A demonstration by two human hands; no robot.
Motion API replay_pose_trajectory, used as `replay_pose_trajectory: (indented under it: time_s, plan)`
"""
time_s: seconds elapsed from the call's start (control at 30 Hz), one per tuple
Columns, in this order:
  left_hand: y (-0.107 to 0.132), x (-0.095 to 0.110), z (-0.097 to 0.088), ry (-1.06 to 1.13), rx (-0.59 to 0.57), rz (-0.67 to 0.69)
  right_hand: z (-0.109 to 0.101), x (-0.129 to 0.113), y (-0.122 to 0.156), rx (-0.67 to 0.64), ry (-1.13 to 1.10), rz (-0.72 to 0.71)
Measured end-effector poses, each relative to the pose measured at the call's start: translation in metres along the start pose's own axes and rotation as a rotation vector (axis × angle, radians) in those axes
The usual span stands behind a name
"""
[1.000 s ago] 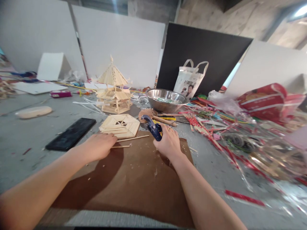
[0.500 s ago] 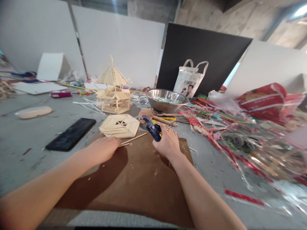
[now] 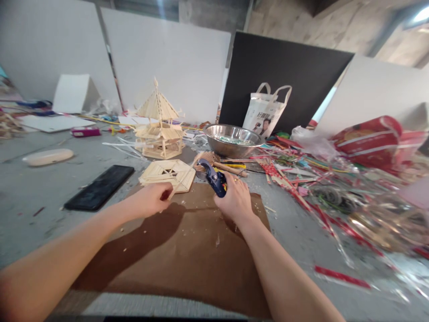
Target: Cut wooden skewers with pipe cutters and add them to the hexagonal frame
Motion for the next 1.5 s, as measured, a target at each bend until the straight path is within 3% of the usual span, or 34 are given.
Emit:
replay_pose_trajectory:
  time_s: [0.17,0.4,0.53,0.7,1.07,1.5]
  plan:
    - [-0.007,-0.008,0.01,0.462,-0.07,-0.172,-0.007,0.0,-0.001,0.108,-0.048,0.022]
    - [-0.013,-0.012,0.018,0.678,-0.122,-0.173,-0.006,0.001,0.0,0.124,-0.07,0.009]
    - [-0.011,-0.011,0.02,0.686,-0.216,-0.209,-0.006,0.001,0.0,0.118,-0.081,0.009]
    - [-0.01,-0.007,0.017,0.608,-0.184,-0.194,-0.006,0.001,0.0,0.111,-0.068,0.013]
    - [-0.008,-0.007,0.026,0.506,-0.245,-0.131,-0.005,0.0,0.001,0.111,-0.082,-0.008]
    - [-0.006,-0.004,0.028,0.528,-0.306,-0.114,-0.007,-0.005,0.003,0.069,-0.15,-0.034]
Point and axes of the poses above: each hand's wrist, its own y-axis away from the middle knuckle, its own z-axis out of the palm, x = y × z, the point moved 4 cm from there along -y, towards the middle knuckle, and after that the axes turned 4 degrees about -z, right-handed, at the moved point
